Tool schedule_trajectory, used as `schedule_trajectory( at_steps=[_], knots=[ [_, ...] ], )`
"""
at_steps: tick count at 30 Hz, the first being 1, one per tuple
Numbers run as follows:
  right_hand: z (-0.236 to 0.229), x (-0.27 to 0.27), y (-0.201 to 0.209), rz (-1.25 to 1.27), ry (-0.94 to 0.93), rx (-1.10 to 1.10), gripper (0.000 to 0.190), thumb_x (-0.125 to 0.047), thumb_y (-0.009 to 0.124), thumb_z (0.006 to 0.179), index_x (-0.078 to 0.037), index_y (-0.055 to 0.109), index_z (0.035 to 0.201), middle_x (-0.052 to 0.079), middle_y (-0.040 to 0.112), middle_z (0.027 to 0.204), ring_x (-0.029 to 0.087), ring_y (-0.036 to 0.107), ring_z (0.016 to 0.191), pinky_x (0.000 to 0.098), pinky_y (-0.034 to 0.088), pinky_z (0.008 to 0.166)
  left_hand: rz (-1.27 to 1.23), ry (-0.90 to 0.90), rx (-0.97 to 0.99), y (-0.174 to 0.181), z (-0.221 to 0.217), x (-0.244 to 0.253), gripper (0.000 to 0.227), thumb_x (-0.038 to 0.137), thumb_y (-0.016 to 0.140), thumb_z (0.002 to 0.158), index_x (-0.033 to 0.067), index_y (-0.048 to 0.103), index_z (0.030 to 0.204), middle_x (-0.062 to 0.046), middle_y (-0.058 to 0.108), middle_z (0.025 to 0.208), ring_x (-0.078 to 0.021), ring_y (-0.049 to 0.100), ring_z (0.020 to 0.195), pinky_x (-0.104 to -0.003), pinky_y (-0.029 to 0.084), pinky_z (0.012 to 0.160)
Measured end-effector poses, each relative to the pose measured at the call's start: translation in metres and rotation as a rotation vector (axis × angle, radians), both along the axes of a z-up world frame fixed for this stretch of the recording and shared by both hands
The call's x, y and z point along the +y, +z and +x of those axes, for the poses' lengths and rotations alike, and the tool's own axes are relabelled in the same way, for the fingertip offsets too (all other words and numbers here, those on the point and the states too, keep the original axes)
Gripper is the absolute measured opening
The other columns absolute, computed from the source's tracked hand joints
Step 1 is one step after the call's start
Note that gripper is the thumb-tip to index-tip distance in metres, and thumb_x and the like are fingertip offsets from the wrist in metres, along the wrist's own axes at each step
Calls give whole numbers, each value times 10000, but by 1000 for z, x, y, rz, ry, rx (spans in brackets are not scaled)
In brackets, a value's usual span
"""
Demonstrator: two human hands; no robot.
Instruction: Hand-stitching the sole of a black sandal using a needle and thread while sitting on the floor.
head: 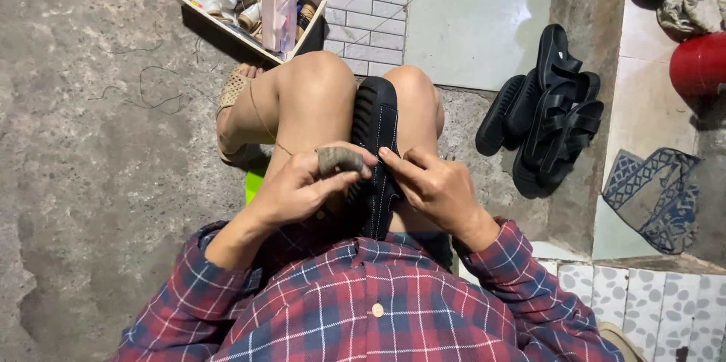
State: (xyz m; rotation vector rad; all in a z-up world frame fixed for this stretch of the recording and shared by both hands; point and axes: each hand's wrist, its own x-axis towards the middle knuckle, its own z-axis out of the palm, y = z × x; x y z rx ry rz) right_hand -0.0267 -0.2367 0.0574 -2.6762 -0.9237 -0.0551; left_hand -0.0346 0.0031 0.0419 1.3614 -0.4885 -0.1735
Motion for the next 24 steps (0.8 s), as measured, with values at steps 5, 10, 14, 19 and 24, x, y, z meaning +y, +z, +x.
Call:
schedule_trajectory(
  at_steps=[5,10,14,19,24],
  knots=[
    [-3,-5,-11,-43,20,-137,329,-219,570,911,-322,665,1209,-31,593,831,159,573,509,270,489,477,429,356,-229,0,8,-11,97,-12,583,839,-55,662,875,-192,603,778,-417,608,697,-463,516,607],
    [-1,-5,-12,-24,27,-129,334,-230,537,926,-329,658,1222,-23,589,827,168,561,501,269,481,468,708,266,-62,-1,13,-17,240,108,679,792,-98,575,724,-295,578,618,-514,590,619,-591,435,527],
    [1,-11,-13,-29,35,-18,366,-249,530,928,-326,626,1272,10,594,814,214,580,498,317,493,472,616,176,145,-9,18,-11,219,157,768,717,32,653,856,-118,703,718,-377,691,723,-486,517,605],
    [13,-7,38,-219,33,280,448,-236,510,888,-348,559,1318,109,649,768,362,649,597,461,535,534,805,225,5,5,18,-6,333,294,746,782,-1,595,749,-224,634,652,-456,637,681,-553,480,583],
    [16,-34,77,-433,-18,552,503,-249,426,874,-410,479,1347,119,692,852,400,680,770,539,551,668,999,270,-159,-2,17,-6,365,335,672,842,82,528,621,-114,587,559,-365,637,578,-468,474,486]
  ],
)
